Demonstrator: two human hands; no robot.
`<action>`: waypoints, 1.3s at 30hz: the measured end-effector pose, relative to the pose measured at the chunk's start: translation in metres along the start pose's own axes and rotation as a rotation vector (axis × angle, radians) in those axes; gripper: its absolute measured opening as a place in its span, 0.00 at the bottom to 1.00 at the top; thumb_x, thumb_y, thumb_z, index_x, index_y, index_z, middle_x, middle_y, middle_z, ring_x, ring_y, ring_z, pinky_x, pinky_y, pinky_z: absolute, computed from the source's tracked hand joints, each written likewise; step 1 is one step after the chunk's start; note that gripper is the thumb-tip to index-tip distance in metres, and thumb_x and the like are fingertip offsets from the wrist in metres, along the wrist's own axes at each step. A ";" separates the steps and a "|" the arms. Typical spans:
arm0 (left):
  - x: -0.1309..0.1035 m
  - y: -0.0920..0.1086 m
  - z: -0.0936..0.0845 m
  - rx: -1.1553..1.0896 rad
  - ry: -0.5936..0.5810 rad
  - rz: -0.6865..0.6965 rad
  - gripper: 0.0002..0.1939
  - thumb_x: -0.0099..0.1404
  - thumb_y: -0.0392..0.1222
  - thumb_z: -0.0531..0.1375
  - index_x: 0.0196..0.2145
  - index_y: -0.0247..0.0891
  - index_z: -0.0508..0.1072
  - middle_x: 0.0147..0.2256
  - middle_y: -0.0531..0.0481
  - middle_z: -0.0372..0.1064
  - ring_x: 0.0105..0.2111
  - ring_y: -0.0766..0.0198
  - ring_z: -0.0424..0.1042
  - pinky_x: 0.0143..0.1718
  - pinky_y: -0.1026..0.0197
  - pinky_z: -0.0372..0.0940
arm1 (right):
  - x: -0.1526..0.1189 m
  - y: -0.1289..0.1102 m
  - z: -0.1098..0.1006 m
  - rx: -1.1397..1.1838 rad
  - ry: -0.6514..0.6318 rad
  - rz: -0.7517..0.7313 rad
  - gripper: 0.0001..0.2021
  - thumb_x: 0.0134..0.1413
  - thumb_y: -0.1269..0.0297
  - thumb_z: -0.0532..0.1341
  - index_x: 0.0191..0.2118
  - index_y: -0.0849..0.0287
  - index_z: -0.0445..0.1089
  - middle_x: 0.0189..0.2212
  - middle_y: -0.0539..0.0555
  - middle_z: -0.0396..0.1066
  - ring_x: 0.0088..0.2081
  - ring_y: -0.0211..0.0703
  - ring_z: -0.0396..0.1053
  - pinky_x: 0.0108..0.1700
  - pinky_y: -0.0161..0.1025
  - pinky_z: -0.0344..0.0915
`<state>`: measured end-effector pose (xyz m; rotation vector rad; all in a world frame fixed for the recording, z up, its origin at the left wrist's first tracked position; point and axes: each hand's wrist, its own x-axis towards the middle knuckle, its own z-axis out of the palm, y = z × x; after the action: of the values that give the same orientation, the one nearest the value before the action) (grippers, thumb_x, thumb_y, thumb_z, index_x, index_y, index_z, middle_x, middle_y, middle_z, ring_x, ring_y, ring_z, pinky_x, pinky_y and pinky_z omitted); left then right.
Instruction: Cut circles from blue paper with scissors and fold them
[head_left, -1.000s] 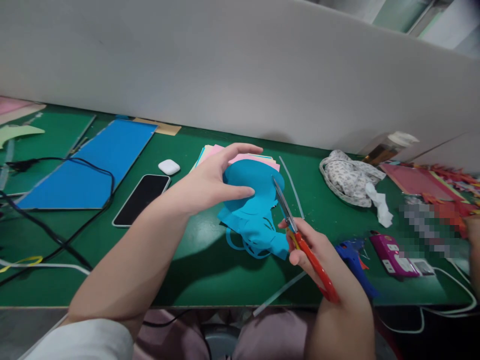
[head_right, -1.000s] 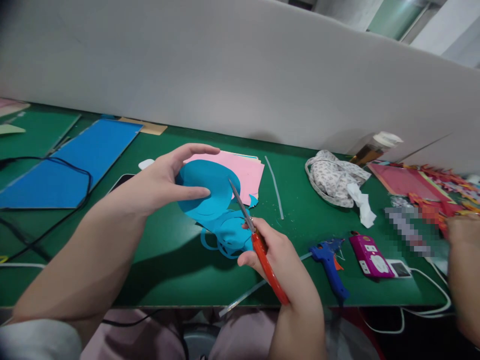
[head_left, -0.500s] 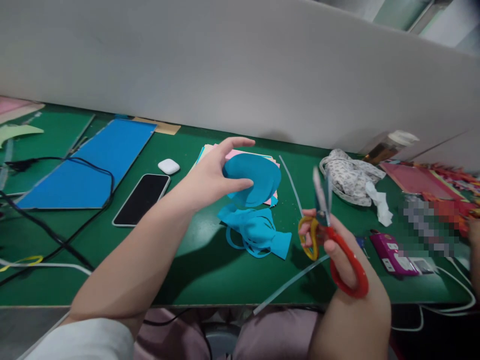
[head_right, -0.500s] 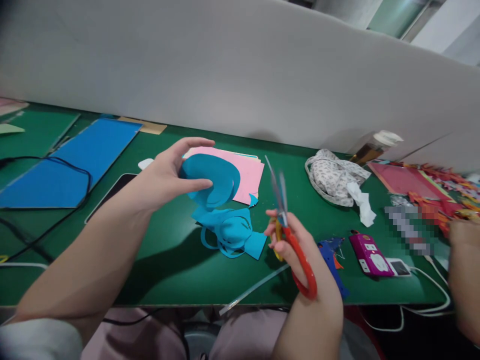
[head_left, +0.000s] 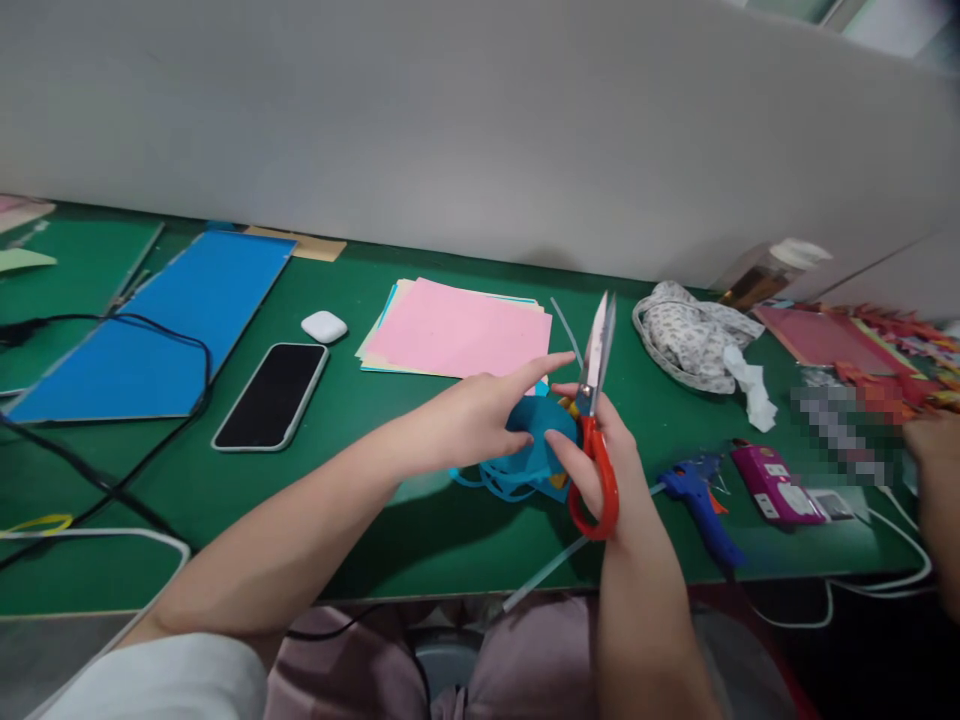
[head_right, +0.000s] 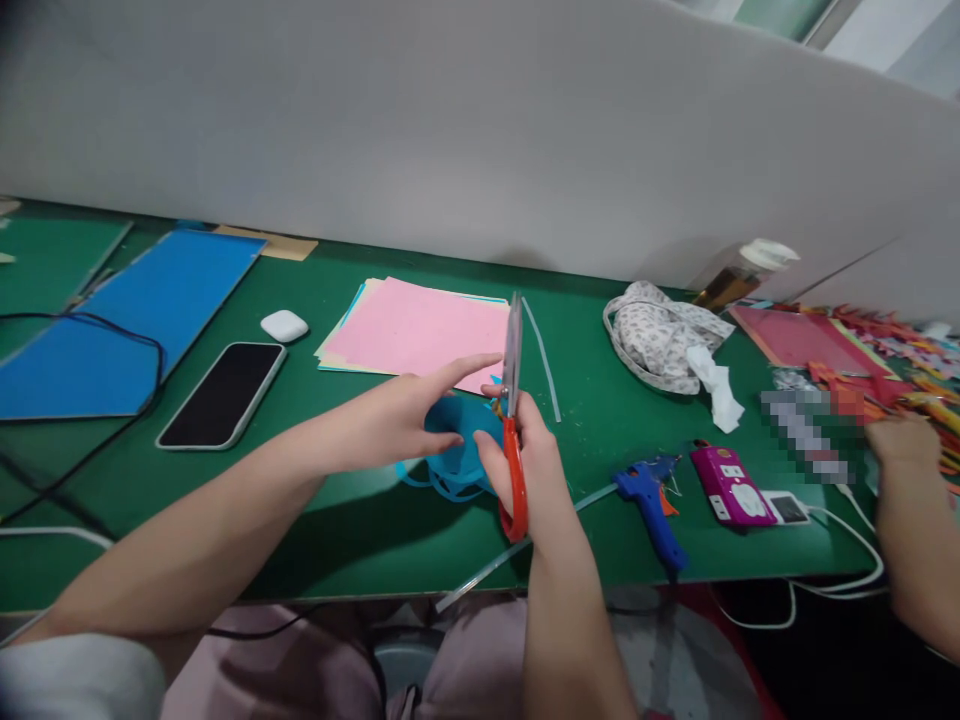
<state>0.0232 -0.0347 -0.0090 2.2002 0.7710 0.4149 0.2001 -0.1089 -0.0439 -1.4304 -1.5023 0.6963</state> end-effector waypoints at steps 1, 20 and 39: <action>0.001 -0.002 -0.001 -0.035 0.024 0.009 0.43 0.56 0.35 0.59 0.66 0.50 0.47 0.36 0.52 0.72 0.23 0.69 0.64 0.25 0.67 0.57 | 0.000 0.000 0.001 0.011 0.027 0.014 0.18 0.49 0.66 0.63 0.48 0.52 0.67 0.34 0.49 0.70 0.27 0.37 0.66 0.30 0.36 0.66; 0.016 -0.007 0.009 -0.673 0.229 -0.102 0.34 0.53 0.34 0.66 0.57 0.37 0.63 0.46 0.44 0.69 0.33 0.67 0.70 0.30 0.65 0.71 | 0.003 0.004 0.015 0.278 0.304 0.118 0.19 0.45 0.64 0.66 0.46 0.52 0.66 0.36 0.50 0.74 0.33 0.45 0.73 0.35 0.44 0.71; 0.016 -0.007 0.003 -0.746 0.116 -0.186 0.25 0.54 0.44 0.68 0.49 0.36 0.70 0.31 0.51 0.71 0.30 0.66 0.71 0.28 0.66 0.67 | 0.005 -0.002 0.007 0.273 0.280 0.161 0.20 0.42 0.61 0.67 0.43 0.52 0.66 0.29 0.48 0.72 0.27 0.42 0.70 0.29 0.39 0.69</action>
<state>0.0345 -0.0222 -0.0154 1.4086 0.7226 0.6211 0.1936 -0.1037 -0.0435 -1.3830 -1.0425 0.7332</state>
